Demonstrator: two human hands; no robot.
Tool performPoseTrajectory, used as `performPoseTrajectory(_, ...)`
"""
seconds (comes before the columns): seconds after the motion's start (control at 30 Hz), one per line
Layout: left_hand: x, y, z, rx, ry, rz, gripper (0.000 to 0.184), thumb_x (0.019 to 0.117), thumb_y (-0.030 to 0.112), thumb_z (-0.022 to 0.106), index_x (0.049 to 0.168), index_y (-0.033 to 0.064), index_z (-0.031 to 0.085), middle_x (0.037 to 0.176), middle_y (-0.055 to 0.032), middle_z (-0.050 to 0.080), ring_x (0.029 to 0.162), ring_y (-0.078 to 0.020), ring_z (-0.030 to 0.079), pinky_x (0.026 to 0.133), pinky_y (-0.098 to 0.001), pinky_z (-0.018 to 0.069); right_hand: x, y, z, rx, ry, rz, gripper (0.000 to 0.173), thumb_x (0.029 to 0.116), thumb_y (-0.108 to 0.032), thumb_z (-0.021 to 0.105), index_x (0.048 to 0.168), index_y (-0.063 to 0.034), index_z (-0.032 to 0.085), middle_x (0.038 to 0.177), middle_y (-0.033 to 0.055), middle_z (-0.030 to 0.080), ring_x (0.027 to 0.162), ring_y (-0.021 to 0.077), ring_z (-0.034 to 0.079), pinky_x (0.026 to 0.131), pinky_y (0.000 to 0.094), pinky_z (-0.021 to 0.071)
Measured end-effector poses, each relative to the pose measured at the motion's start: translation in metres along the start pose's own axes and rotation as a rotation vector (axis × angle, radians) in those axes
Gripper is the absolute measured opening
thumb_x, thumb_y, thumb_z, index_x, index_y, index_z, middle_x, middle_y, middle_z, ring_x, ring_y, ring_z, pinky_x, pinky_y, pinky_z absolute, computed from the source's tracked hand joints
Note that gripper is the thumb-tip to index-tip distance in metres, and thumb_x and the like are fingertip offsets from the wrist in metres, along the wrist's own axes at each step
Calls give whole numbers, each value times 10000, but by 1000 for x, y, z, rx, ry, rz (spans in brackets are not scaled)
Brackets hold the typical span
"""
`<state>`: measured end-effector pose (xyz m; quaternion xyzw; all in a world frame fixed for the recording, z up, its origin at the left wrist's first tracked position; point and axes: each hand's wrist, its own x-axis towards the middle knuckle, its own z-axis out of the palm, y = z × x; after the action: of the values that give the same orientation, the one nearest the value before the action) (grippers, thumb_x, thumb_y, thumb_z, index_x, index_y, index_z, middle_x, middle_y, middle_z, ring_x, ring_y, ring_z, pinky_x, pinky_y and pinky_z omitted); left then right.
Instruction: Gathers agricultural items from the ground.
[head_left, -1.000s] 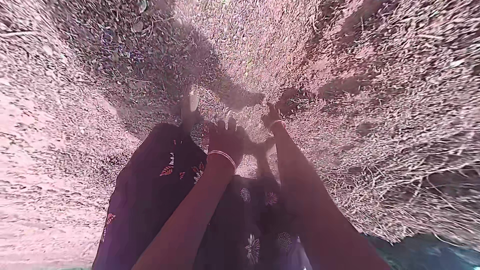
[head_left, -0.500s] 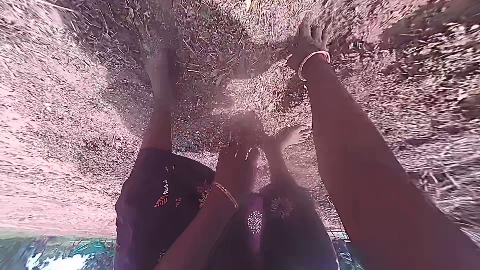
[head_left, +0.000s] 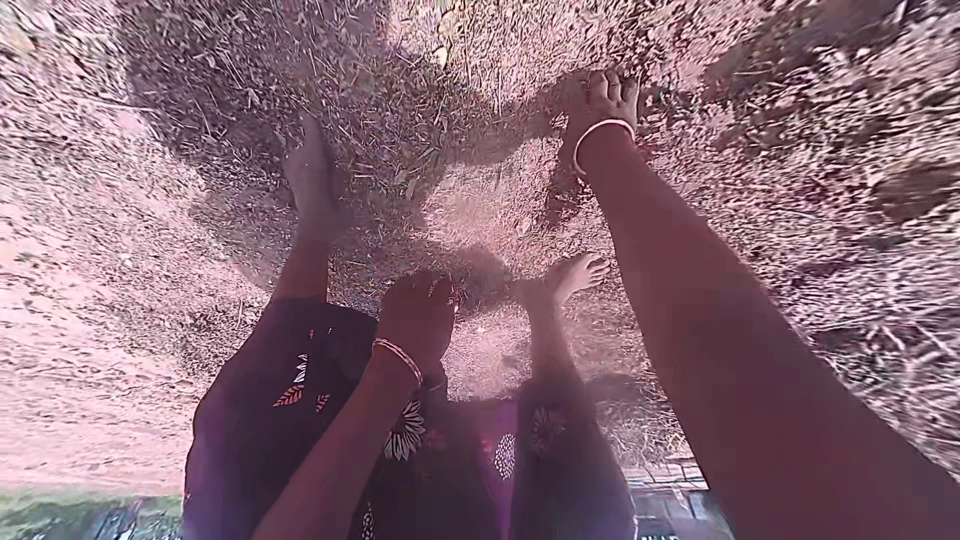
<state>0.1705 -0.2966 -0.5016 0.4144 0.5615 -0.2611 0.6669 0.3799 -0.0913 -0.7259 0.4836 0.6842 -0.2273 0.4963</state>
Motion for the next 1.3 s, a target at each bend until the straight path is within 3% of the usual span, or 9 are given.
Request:
performPoseTrajectory(0.1, 4, -1, 3, -3, -85, -18, 428, 1093, 330, 457, 1460, 130, 549, 1551, -126, 469, 1434, -340, 432, 1166, -529, 342, 3, -18, 26, -149, -12, -14, 1143, 667, -329, 906, 1603, -43, 314, 1659, 275, 259, 1527, 523, 213, 1205, 723, 171)
performPoseTrajectory(0.33, 3, -3, -3, -87, -106, -7, 452, 1101, 356, 433, 1487, 137, 520, 1563, -143, 453, 1440, -357, 419, 1166, -554, 327, -53, -48, 66, -81, -354, -102, 1048, 750, -369, 880, 1602, -77, 343, 1629, 291, 319, 1492, 533, 295, 1148, 791, 212)
performPoseTrajectory(0.47, 4, -6, 0, -110, -83, 16, 429, 1094, 336, 454, 1456, 129, 557, 1531, -139, 481, 1400, -360, 451, 1131, -552, 362, -56, -36, 46, -62, -198, -148, 565, 839, -137, 768, 1375, -33, 622, 1476, 317, 501, 1392, 534, 434, 1122, 753, 306)
performPoseTrajectory(0.57, 5, -8, 13, -117, -56, 36, 408, 1085, 311, 481, 1440, 130, 569, 1524, -141, 487, 1386, -369, 460, 1098, -562, 379, -17, -14, 2, -57, 49, -154, 779, 824, -111, 764, 1533, -40, 450, 1603, 273, 378, 1531, 472, 268, 1231, 711, 110)
performPoseTrajectory(0.77, 11, -7, 19, -130, -78, 4, 426, 1083, 325, 488, 1456, 131, 553, 1531, -134, 480, 1408, -365, 440, 1117, -563, 375, 3, 9, 21, -394, -98, -218, 839, 804, -230, 840, 1510, 0, 449, 1579, 286, 403, 1461, 510, 360, 1153, 725, 271)
performPoseTrajectory(0.93, 7, 1, 4, -121, -37, 15, 424, 1079, 326, 496, 1438, 115, 574, 1491, -136, 520, 1384, -355, 470, 1115, -547, 392, -27, -20, 32, -228, -125, -95, 685, 922, -110, 713, 1530, 23, 429, 1624, 320, 311, 1514, 500, 284, 1200, 675, 246)
performPoseTrajectory(1.1, 5, 0, 8, -92, -22, 39, 420, 1084, 315, 486, 1441, 110, 567, 1489, -155, 518, 1359, -366, 494, 1096, -538, 410, -4, -29, 50, -272, -105, 3, 1176, 790, -334, 848, 1615, 79, 119, 1662, 352, 167, 1554, 502, 175, 1249, 647, 150)
performPoseTrajectory(1.2, 9, 0, 14, -71, -105, 3, 440, 1086, 322, 484, 1479, 131, 536, 1543, -152, 468, 1385, -376, 468, 1097, -569, 396, -8, -30, 69, -193, -70, -18, 774, 947, 3, 624, 1582, 125, 199, 1645, 361, 215, 1554, 488, 201, 1245, 607, 206)
performPoseTrajectory(1.3, 7, -1, 10, -53, -120, -17, 437, 1084, 333, 484, 1470, 135, 539, 1551, -139, 458, 1400, -369, 451, 1108, -576, 381, -17, -34, 77, -24, -58, -29, 447, 1034, -3, 479, 1441, 173, 416, 1502, 375, 443, 1413, 504, 455, 1114, 624, 408)
